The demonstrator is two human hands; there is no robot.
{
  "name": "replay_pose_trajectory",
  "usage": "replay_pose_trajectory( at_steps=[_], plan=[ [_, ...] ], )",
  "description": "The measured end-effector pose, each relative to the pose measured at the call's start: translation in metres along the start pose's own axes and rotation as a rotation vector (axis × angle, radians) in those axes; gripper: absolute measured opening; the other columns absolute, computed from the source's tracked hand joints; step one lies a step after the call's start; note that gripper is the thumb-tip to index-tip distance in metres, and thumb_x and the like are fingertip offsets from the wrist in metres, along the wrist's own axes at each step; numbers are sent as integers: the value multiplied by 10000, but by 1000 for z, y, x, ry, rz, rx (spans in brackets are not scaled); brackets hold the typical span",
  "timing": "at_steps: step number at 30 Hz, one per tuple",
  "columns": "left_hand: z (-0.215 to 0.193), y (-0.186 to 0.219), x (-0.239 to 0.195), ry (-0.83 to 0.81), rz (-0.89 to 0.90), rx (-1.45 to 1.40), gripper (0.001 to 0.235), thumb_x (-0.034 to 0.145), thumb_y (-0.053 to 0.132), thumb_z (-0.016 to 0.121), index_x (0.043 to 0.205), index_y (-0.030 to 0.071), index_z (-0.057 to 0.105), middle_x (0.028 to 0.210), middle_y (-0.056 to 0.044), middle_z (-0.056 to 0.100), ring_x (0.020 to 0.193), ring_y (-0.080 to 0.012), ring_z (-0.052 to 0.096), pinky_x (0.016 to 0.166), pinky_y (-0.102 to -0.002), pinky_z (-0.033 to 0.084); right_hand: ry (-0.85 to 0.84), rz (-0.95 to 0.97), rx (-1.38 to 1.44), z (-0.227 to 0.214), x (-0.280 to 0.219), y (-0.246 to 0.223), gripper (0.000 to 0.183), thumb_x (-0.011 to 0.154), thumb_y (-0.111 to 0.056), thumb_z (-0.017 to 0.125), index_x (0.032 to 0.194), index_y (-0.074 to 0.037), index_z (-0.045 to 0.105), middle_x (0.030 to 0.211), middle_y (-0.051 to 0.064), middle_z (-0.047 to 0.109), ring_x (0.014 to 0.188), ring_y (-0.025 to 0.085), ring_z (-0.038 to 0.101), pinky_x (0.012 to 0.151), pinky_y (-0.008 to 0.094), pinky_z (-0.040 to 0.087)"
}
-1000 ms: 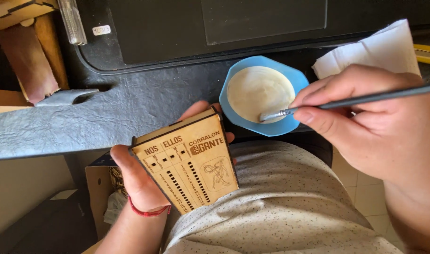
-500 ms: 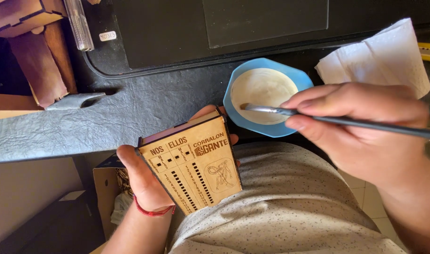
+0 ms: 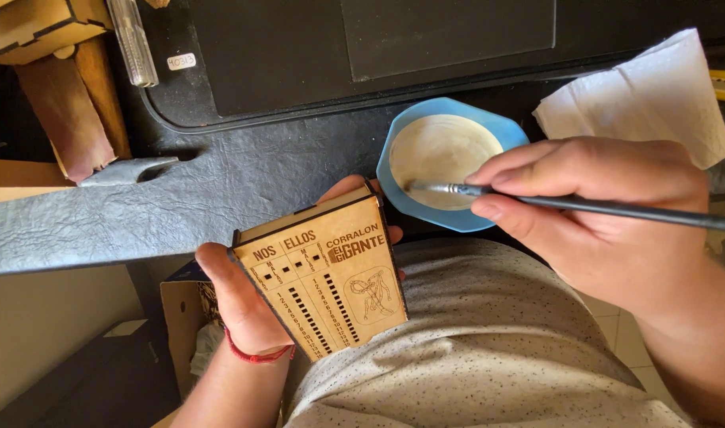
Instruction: Applying varnish to a laser-cut wooden box using a paintbrush to provide a finish.
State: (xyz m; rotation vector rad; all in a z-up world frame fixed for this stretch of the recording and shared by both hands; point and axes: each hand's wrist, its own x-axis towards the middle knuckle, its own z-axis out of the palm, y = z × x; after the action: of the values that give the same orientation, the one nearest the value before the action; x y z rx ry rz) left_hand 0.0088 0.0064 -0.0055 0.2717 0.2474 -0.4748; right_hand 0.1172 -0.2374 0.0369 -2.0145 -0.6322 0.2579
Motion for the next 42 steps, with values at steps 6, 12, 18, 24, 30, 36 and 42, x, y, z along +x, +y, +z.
replay_pose_trajectory(
  at_steps=[6, 12, 18, 24, 30, 36, 42],
  plan=[
    [-1, 2, 1, -27, 5, -5, 1173, 782, 714, 575, 1610, -2, 152, 1478, -132, 430, 1368, -314, 467, 1081, -477, 431, 26, -81, -70, -15, -2, -1, 163, 829, 137, 766, 886, 198, 626, 965, 339, 686, 881, 358, 737, 834, 395, 619],
    [-3, 2, 2, -32, -5, -25, 1165, 772, 724, 550, 1615, 33, 142, 1543, -132, 354, 1388, -347, 428, 1096, -521, 412, -36, 114, -135, -42, -17, 4, 122, 960, 72, 599, 1035, 104, 509, 1119, 248, 646, 980, 263, 658, 839, 308, 530],
    [-3, 3, 3, -16, 17, -22, 1133, 773, 713, 550, 1597, 27, 184, 1561, -149, 337, 1371, -382, 434, 1075, -544, 418, -113, 12, -290, -23, -3, -16, 35, 937, -21, 675, 916, 7, 667, 971, 109, 719, 916, 242, 704, 849, 339, 518],
    [-4, 5, 2, -48, 10, 27, 1136, 797, 717, 533, 1609, 17, 156, 1538, -166, 385, 1392, -379, 427, 1082, -543, 427, 5, 3, -54, -29, -9, -7, 71, 911, 82, 622, 931, 145, 598, 1025, 279, 676, 939, 326, 710, 891, 371, 576],
    [-7, 5, 2, -89, -14, 1, 1126, 808, 703, 534, 1615, 34, 124, 1561, -167, 350, 1412, -378, 400, 1110, -552, 398, -90, -47, -229, -35, 0, -14, 98, 944, 74, 634, 1020, 134, 647, 1079, 244, 703, 1008, 340, 712, 951, 416, 561],
    [-10, 4, 0, -65, 10, 25, 1109, 796, 715, 527, 1607, 42, 181, 1537, -173, 400, 1386, -373, 437, 1103, -551, 406, -207, -292, -512, -30, 5, -11, 172, 1034, 16, 718, 1175, 9, 620, 1060, 122, 712, 876, 334, 658, 821, 459, 530],
    [-9, 5, 1, -57, -22, 38, 1149, 766, 707, 567, 1604, 31, 166, 1553, -155, 367, 1364, -355, 444, 1096, -523, 403, -257, -216, -485, -26, 13, -5, 101, 1020, 2, 661, 1101, 60, 646, 1065, 163, 704, 961, 319, 689, 882, 422, 547]
  ],
)
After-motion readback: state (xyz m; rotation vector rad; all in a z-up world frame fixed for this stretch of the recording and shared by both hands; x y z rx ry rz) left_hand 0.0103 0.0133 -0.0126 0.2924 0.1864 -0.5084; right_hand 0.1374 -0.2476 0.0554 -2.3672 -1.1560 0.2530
